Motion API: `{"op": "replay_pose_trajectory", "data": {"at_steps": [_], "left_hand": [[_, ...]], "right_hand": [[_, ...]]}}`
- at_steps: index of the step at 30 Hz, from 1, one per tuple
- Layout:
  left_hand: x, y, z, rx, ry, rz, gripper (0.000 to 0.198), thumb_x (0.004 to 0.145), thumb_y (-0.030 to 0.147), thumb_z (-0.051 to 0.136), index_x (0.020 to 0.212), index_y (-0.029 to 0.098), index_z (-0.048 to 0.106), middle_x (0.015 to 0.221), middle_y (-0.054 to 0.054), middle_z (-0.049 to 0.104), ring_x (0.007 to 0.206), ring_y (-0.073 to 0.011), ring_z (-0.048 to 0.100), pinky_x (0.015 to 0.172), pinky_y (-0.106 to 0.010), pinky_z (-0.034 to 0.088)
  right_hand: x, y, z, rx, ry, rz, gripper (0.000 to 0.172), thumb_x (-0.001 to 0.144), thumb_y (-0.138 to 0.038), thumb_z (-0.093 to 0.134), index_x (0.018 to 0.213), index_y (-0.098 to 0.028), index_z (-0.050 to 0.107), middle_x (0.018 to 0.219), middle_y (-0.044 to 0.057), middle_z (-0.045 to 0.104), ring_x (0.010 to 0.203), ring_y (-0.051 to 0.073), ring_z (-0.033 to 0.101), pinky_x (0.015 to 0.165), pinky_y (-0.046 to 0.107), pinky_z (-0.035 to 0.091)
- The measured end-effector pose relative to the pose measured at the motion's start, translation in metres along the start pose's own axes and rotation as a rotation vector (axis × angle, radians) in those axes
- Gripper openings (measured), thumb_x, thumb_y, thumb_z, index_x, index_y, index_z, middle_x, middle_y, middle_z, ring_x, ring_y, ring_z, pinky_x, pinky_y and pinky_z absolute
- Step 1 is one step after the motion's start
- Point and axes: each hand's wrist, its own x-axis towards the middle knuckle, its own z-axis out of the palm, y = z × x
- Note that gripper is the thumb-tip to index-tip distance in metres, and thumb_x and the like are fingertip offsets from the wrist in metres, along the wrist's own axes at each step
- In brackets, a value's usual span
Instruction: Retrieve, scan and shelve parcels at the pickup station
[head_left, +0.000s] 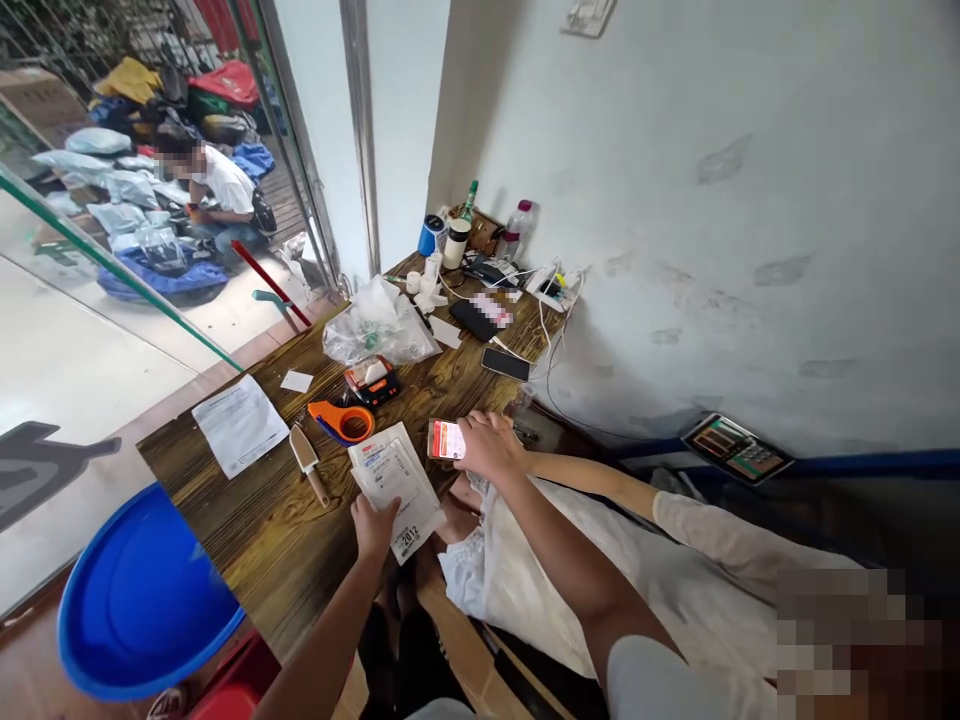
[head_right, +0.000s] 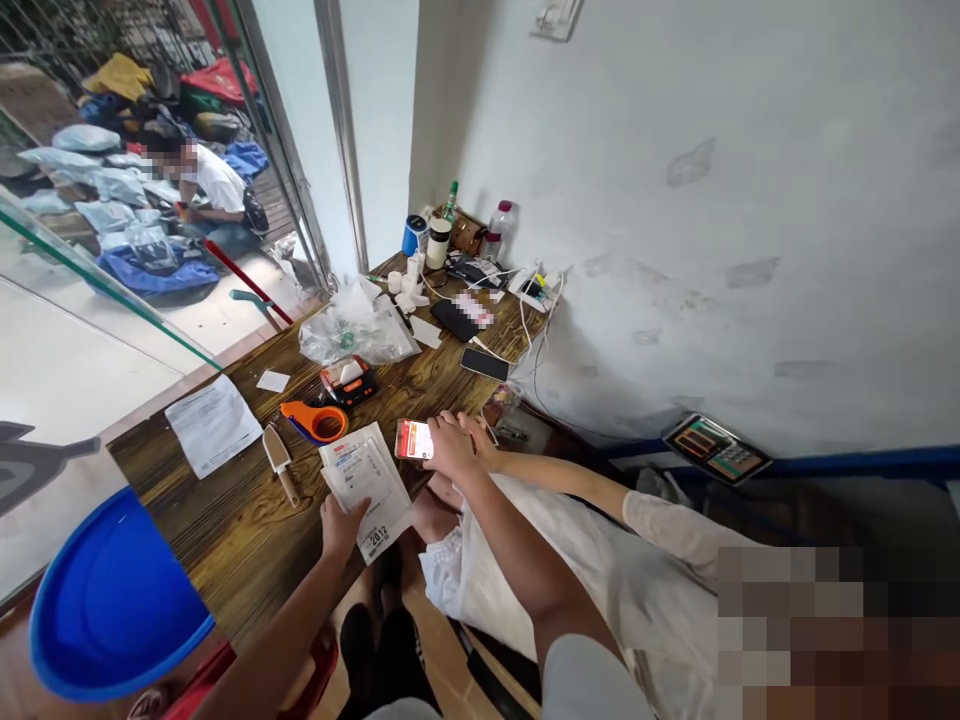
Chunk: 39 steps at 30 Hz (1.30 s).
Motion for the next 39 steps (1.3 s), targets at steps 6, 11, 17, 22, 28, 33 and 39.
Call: {"op": "replay_pose_trajectory", "data": {"at_steps": [6, 11, 17, 22, 28, 33, 39], "left_hand": [[-0.04, 0.022, 0.022, -0.034, 0.013, 0.173, 0.05, 0.08, 0.037, 0.07, 0.122, 0.015, 0.055, 0.142, -0.019, 0.043, 0.14, -0.0354, 0.031, 0.119, -0.049, 0.022], [-0.026, 0.076, 0.081, -0.862, -0.443, 0.007, 0.052, 0.093, 0.057, 0.043, 0.127, 0.018, 0.056, 0.136, -0.015, 0.057, 0.127, -0.0261, 0.052, 0.106, -0.039, 0.043], [0.015, 0.114, 0.099, -1.048, -0.371, -0.131, 0.054, 0.097, 0.056, 0.032, 0.123, 0.017, 0.057, 0.127, -0.013, 0.065, 0.12, -0.0247, 0.059, 0.097, -0.037, 0.05], [0.03, 0.126, 0.085, -1.115, -0.431, -0.295, 0.053, 0.1, 0.052, 0.029, 0.12, 0.014, 0.06, 0.113, -0.012, 0.07, 0.117, -0.0265, 0.061, 0.101, -0.042, 0.048], [0.042, 0.131, 0.082, -1.119, -0.441, -0.337, 0.052, 0.099, 0.052, 0.029, 0.117, 0.015, 0.06, 0.11, -0.011, 0.071, 0.118, -0.0272, 0.06, 0.104, -0.045, 0.046], [0.04, 0.131, 0.081, -0.905, -0.459, -0.231, 0.061, 0.099, 0.054, 0.018, 0.123, 0.015, 0.058, 0.121, -0.014, 0.066, 0.122, -0.0293, 0.056, 0.104, -0.048, 0.044], [-0.016, 0.062, 0.051, -0.3, 0.066, -0.11, 0.054, 0.086, 0.037, 0.061, 0.132, 0.015, 0.045, 0.151, -0.018, 0.031, 0.146, -0.0318, 0.018, 0.121, -0.049, 0.014]], "right_hand": [[0.009, -0.006, -0.01, -0.004, 0.076, -0.144, 0.057, 0.059, -0.039, 0.081, 0.106, -0.017, 0.056, 0.1, 0.009, 0.065, 0.096, 0.028, 0.059, 0.116, 0.05, 0.019], [0.026, -0.026, -0.006, 0.048, 0.018, -0.17, 0.067, 0.052, -0.039, 0.085, 0.108, -0.016, 0.056, 0.104, 0.013, 0.065, 0.098, 0.03, 0.06, 0.108, 0.046, 0.033], [0.056, -0.012, -0.012, 0.425, -0.21, -0.06, 0.065, 0.057, -0.042, 0.085, 0.108, -0.016, 0.056, 0.103, 0.01, 0.067, 0.089, 0.025, 0.063, 0.074, 0.032, 0.046], [0.086, 0.012, -0.004, 1.099, -0.538, 0.049, 0.055, 0.068, -0.062, 0.072, 0.095, -0.015, 0.063, 0.08, 0.004, 0.07, 0.066, 0.018, 0.062, 0.058, 0.026, 0.044], [0.099, 0.013, 0.016, 1.179, -0.564, 0.113, 0.051, 0.063, -0.057, 0.079, 0.089, -0.015, 0.066, 0.075, 0.002, 0.07, 0.06, 0.015, 0.06, 0.054, 0.023, 0.042], [0.096, 0.016, 0.024, 1.351, -0.681, 0.237, 0.056, 0.067, -0.064, 0.073, 0.091, -0.014, 0.069, 0.079, 0.007, 0.073, 0.066, 0.02, 0.066, 0.06, 0.029, 0.049], [0.076, 0.025, 0.043, 1.521, -0.954, 0.284, 0.07, 0.077, -0.078, 0.054, 0.107, -0.015, 0.065, 0.088, 0.012, 0.074, 0.078, 0.026, 0.07, 0.067, 0.039, 0.056]]}}
